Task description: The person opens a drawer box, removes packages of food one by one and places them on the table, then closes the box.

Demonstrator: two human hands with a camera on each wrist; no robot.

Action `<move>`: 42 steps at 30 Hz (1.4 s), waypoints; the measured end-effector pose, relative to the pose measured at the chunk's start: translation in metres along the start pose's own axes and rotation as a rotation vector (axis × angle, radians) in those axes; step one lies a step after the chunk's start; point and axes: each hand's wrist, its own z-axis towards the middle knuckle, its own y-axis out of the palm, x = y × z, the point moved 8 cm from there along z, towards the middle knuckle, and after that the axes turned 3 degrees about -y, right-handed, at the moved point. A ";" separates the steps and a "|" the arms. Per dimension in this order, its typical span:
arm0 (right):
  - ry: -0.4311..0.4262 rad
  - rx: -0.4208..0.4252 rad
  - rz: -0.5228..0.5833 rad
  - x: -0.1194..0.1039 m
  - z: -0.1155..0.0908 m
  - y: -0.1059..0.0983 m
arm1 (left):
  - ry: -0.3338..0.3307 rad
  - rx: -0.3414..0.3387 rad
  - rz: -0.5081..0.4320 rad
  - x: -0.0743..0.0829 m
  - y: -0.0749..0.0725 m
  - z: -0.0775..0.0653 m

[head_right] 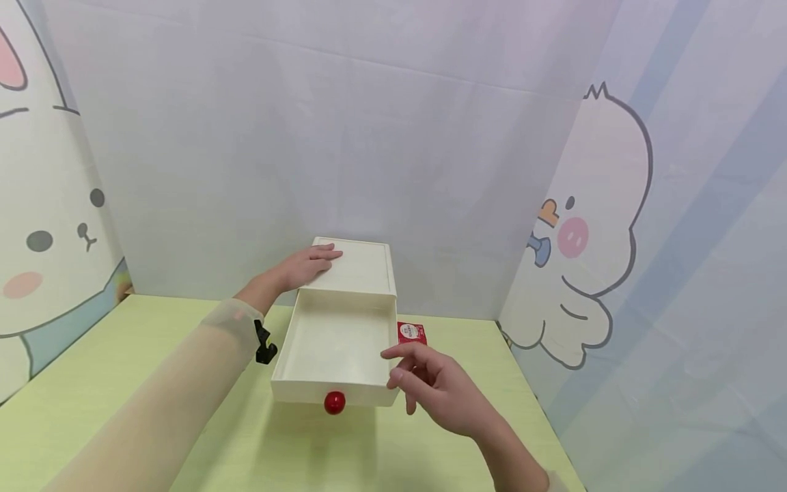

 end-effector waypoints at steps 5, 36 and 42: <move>0.002 -0.076 0.025 -0.005 -0.003 0.020 | -0.001 0.001 0.010 0.000 0.000 0.001; 0.224 -0.272 0.182 0.041 -0.005 0.098 | -0.002 0.005 -0.004 -0.002 0.002 -0.001; 0.201 -0.257 0.181 0.043 -0.005 0.102 | -0.001 0.002 -0.005 -0.002 0.002 0.000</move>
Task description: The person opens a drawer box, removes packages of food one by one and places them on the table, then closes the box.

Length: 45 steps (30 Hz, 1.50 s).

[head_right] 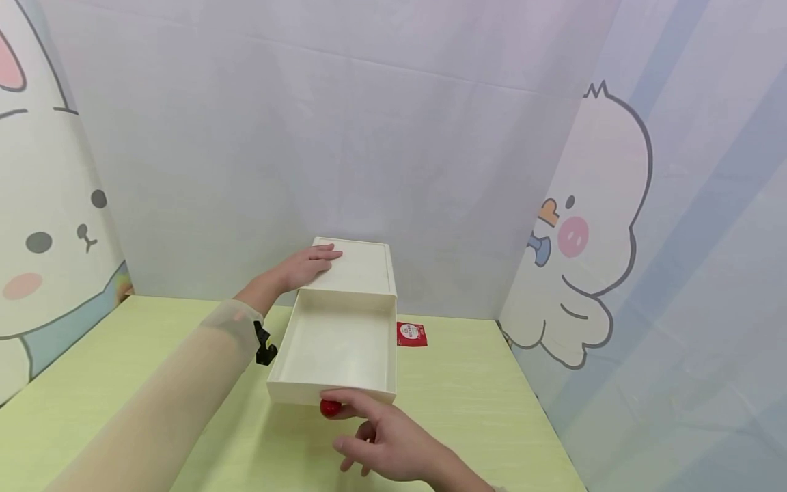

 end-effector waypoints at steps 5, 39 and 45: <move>-0.011 0.029 -0.002 0.002 0.001 -0.001 | -0.003 -0.003 0.011 -0.001 0.000 0.001; -0.077 0.133 -0.109 -0.005 0.019 -0.024 | -0.002 0.008 0.004 0.000 0.000 0.000; -0.082 0.150 -0.111 -0.003 0.025 -0.029 | 0.002 0.012 0.017 0.001 -0.001 0.000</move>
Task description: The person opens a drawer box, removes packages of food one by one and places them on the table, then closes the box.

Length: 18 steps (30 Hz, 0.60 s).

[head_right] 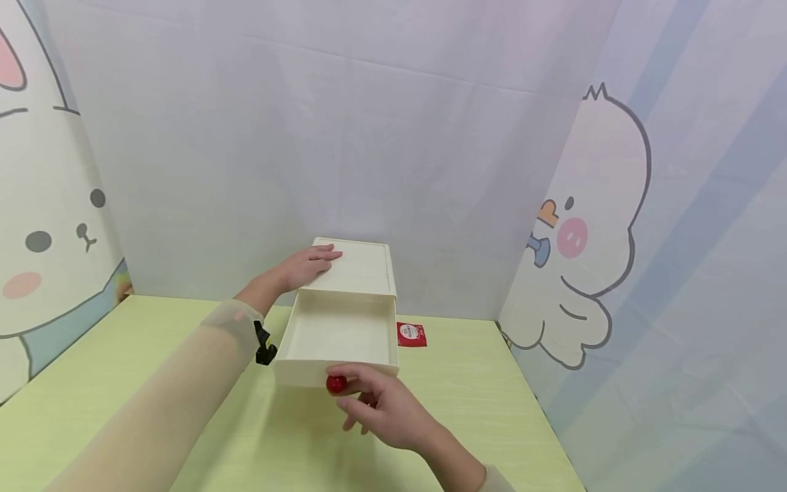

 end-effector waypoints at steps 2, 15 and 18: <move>0.002 0.006 0.000 0.000 0.002 -0.001 | 0.003 0.002 0.001 0.000 0.000 0.000; -0.007 0.073 0.008 0.000 0.012 -0.006 | 0.012 0.010 0.021 -0.003 0.001 0.003; -0.008 0.078 0.006 0.000 0.014 -0.007 | 0.012 0.010 0.024 -0.003 0.001 0.002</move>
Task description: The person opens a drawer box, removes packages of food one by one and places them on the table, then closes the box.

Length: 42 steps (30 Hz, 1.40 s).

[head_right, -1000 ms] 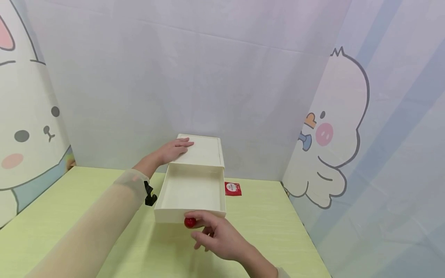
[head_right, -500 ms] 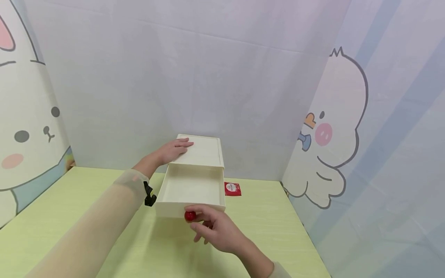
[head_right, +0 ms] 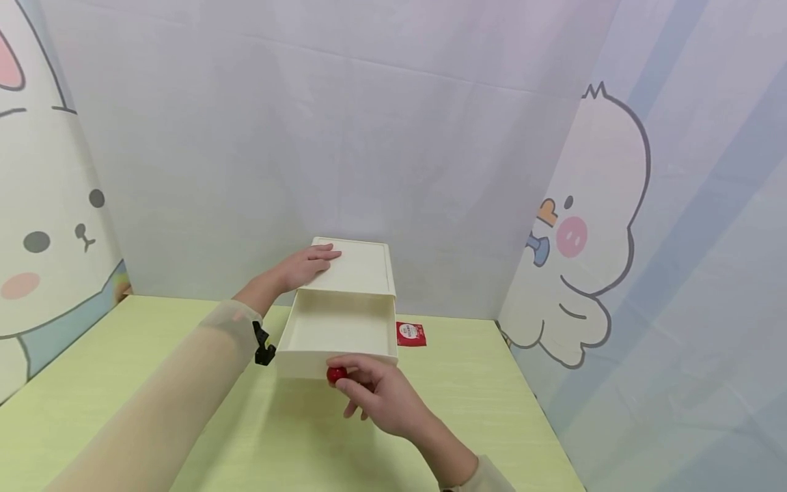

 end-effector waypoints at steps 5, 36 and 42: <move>-0.012 0.009 -0.005 0.001 0.004 -0.002 | -0.002 0.004 -0.004 0.001 -0.001 -0.002; -0.015 0.061 -0.060 0.010 0.028 -0.016 | -0.025 0.006 -0.021 0.001 -0.001 -0.002; -0.010 0.073 -0.058 0.010 0.032 -0.018 | -0.032 0.003 -0.025 -0.001 0.000 -0.001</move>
